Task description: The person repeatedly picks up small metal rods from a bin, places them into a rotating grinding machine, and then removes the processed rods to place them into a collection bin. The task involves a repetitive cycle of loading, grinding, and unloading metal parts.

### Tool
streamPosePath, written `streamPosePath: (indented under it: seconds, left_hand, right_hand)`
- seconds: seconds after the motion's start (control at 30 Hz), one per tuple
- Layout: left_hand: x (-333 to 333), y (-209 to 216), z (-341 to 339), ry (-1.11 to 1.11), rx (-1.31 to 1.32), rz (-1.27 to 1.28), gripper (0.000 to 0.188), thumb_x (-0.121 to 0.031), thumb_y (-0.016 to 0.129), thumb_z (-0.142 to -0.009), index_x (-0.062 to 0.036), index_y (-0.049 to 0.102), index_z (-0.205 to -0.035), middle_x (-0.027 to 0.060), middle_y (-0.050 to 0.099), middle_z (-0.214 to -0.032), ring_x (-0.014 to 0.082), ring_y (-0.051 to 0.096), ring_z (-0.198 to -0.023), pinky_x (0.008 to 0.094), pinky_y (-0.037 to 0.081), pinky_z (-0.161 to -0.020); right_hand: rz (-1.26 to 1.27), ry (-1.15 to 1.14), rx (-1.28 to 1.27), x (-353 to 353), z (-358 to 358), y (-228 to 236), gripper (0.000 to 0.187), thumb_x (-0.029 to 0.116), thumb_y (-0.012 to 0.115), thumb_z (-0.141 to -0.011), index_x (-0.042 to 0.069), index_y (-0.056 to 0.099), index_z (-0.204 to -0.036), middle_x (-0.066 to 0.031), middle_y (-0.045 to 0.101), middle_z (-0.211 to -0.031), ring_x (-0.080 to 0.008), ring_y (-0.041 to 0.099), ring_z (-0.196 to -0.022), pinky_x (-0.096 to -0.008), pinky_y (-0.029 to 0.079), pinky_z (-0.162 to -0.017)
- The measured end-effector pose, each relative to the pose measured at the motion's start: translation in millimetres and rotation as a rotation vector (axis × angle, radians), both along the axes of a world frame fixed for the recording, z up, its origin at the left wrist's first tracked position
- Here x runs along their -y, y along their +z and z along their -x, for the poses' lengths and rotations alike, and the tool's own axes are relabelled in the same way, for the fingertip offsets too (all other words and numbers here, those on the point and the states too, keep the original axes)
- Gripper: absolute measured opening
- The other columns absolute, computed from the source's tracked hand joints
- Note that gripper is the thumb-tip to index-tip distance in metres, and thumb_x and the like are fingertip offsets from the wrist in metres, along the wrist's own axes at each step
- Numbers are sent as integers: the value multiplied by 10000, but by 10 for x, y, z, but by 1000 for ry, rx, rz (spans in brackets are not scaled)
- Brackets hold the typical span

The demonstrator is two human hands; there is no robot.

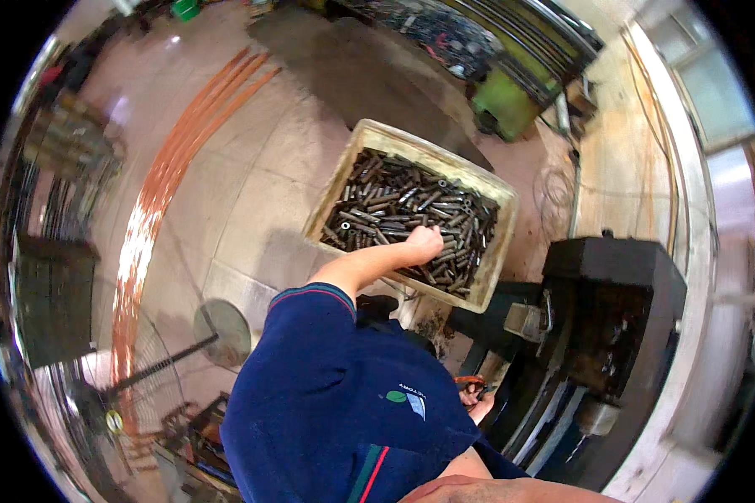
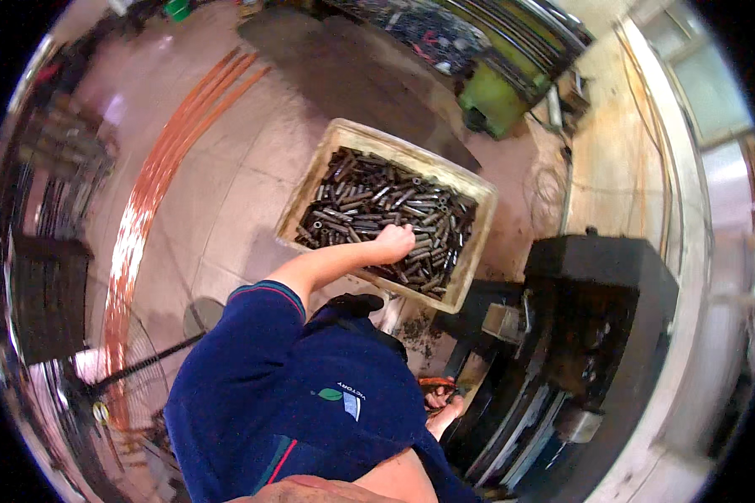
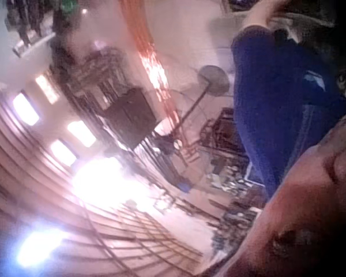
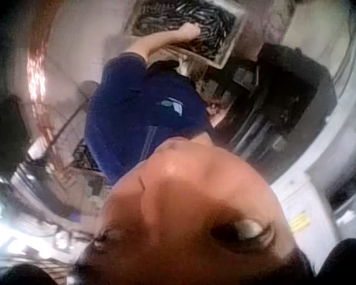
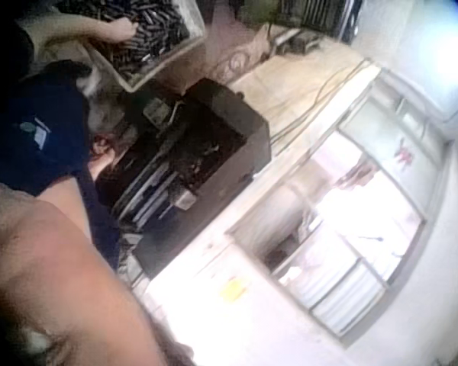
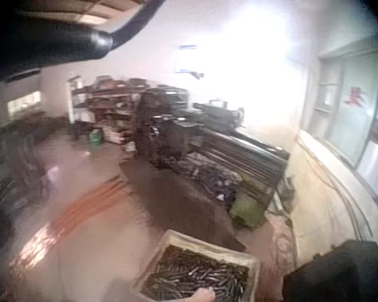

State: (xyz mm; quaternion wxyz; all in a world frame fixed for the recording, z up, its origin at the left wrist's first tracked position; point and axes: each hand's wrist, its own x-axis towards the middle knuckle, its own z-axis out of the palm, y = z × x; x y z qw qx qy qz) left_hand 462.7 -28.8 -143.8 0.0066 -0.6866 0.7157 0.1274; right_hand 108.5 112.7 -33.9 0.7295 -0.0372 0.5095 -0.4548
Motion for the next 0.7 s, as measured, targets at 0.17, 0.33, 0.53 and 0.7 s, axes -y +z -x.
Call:
streamPosePath:
  seconds: [0.17, 0.33, 0.53, 0.7]
  left_hand:
    - [-78, 77, -20, 35, -27, 14, 154, -105, 576, -679, -27, 653, -787, 175, 600, -873, 270, 628, -730, 372, 500, -602]
    - [-97, 75, -97, 110, -206, 109, 162, -119, 578, -616, -11, 638, -721, 176, 598, -796, 312, 615, -702, 397, 497, -599]
    - [-352, 264, -161, 712, -806, 274, 264, -224, 571, -647, 0, 659, -756, 165, 616, -650, 260, 612, -571, 354, 488, -564]
    - [-717, 737, -66, 846, -1520, 119, 198, -148, 574, -694, 31, 622, -622, 68, 575, -523, 124, 545, -392, 240, 433, -416]
  right_hand:
    - [-92, 111, 219, 245, 105, -156, 332, 279, 407, -825, 40, 487, -1041, -35, 409, -673, -79, 337, -456, -216, 328, -404]
    - [-92, 195, 61, 335, -28, -16, 314, 263, 385, -835, 40, 493, -1027, -49, 451, -736, -76, 324, -451, -215, 318, -400]
    - [12, 288, 302, 414, 68, -123, 456, 330, 428, -819, 0, 488, -1129, -139, 473, -1210, -76, 342, -480, -204, 324, -426]
    - [115, 330, 346, 417, 7, -38, 524, 322, 477, -789, -47, 449, -1159, -161, 457, -1232, -84, 343, -475, -191, 324, -417]
